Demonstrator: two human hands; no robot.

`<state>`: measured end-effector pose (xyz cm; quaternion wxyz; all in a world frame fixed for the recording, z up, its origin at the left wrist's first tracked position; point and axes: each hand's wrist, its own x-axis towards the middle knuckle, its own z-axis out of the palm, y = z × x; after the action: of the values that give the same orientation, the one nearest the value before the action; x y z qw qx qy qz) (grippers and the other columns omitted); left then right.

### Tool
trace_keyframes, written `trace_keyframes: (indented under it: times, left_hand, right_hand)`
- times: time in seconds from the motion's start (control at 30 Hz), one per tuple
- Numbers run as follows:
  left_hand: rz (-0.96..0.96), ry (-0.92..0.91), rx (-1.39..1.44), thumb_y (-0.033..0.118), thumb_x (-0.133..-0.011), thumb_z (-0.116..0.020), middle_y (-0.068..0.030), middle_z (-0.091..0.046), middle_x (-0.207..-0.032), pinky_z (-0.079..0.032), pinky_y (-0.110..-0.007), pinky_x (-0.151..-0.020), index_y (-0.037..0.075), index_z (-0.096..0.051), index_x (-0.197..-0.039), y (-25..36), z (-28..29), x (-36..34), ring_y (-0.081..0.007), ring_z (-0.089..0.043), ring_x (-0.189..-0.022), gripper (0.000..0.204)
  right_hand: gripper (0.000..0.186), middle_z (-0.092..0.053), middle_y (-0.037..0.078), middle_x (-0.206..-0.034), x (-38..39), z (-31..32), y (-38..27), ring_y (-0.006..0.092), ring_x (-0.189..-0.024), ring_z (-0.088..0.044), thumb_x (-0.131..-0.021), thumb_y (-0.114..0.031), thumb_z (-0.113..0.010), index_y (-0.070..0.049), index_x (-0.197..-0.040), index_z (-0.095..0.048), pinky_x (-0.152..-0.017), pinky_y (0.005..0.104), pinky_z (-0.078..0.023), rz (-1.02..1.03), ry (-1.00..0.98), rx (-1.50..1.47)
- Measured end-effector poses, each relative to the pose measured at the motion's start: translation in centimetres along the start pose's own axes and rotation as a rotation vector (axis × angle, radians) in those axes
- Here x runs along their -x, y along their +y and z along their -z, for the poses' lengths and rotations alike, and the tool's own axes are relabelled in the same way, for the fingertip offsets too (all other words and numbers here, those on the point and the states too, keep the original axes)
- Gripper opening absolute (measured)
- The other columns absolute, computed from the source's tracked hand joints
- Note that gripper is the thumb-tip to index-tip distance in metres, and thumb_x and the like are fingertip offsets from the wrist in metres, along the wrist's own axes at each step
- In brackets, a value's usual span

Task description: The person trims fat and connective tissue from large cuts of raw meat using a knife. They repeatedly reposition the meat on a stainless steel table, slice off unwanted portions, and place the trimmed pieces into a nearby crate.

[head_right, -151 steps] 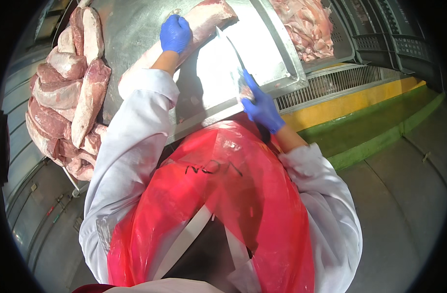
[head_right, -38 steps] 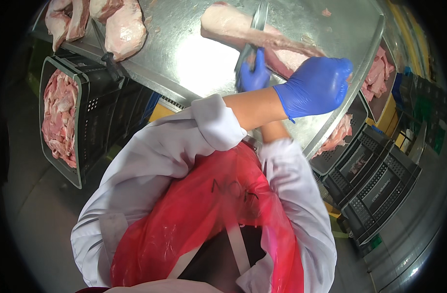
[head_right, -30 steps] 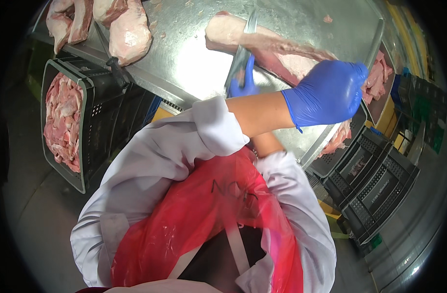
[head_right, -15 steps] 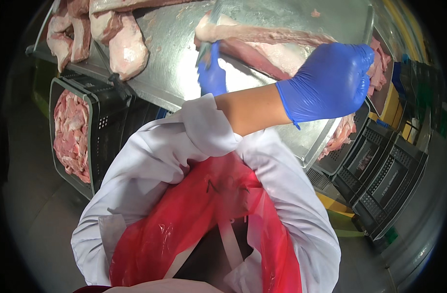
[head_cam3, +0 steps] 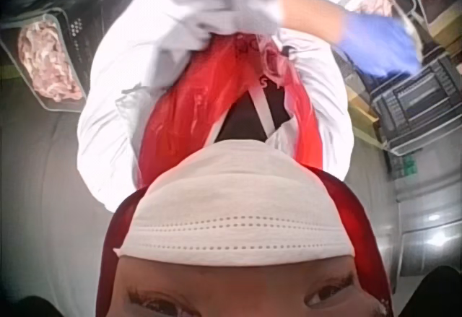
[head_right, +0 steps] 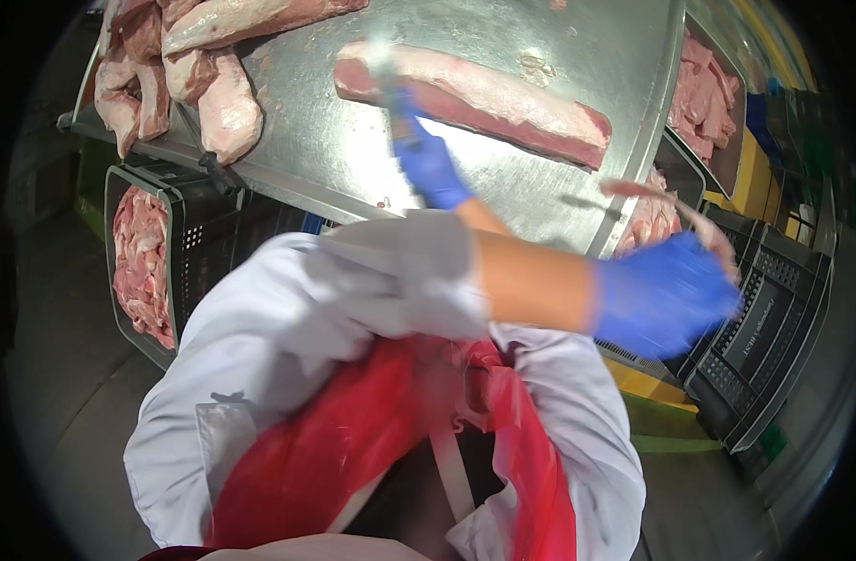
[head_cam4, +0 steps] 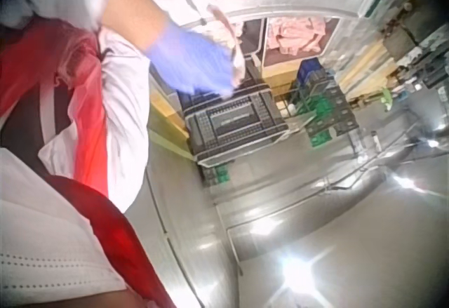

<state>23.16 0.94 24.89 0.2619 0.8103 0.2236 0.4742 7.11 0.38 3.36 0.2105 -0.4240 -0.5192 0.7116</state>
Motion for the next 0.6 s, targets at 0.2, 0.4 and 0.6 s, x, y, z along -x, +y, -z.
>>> trace_keyframes:
  times: [0.2, 0.4, 0.6]
  left_hand:
    - [1.281, 0.91, 0.017, 0.007, -0.087, -0.068, -0.0126, -0.062, -0.109, -0.053, -0.036, -0.086, 0.0, -0.052, -0.122, -15.3, 6.9, 26.3, -0.0233, -0.063, -0.096, 0.039]
    - [1.299, 1.308, 0.806, 0.007, -0.091, -0.063, -0.0055, -0.062, -0.077, -0.044, -0.026, -0.059, 0.004, -0.062, -0.09, -21.3, 6.0, 23.2, -0.0121, -0.057, -0.069, 0.004]
    - [1.322, 1.297, 0.791, 0.005, -0.093, -0.058, -0.0041, -0.058, -0.072, -0.036, -0.025, -0.047, 0.005, -0.06, -0.083, -22.6, 5.2, 22.5, -0.0118, -0.047, -0.053, 0.01]
  right_hand:
    - [0.073, -0.059, -0.005, -0.097, 0.9, 20.6, -4.4, 0.0034, -0.082, -0.053, -0.093, -0.004, -0.059, -0.016, -0.159, -0.031, -0.074, 0.0193, -0.049, 0.337, 0.382, 0.532]
    - [0.078, -0.06, 0.001, -0.072, -1.8, 21.7, -3.8, 0.009, -0.053, -0.055, -0.094, -0.004, -0.059, -0.024, -0.16, -0.024, -0.048, 0.0269, -0.048, 0.221, 0.31, 0.448]
    - [0.078, -0.063, 0.003, -0.09, -2.8, 23.1, -1.7, 0.0103, -0.059, -0.058, -0.093, -0.005, -0.06, -0.024, -0.16, -0.025, -0.052, 0.0272, -0.051, 0.308, 0.204, 0.507]
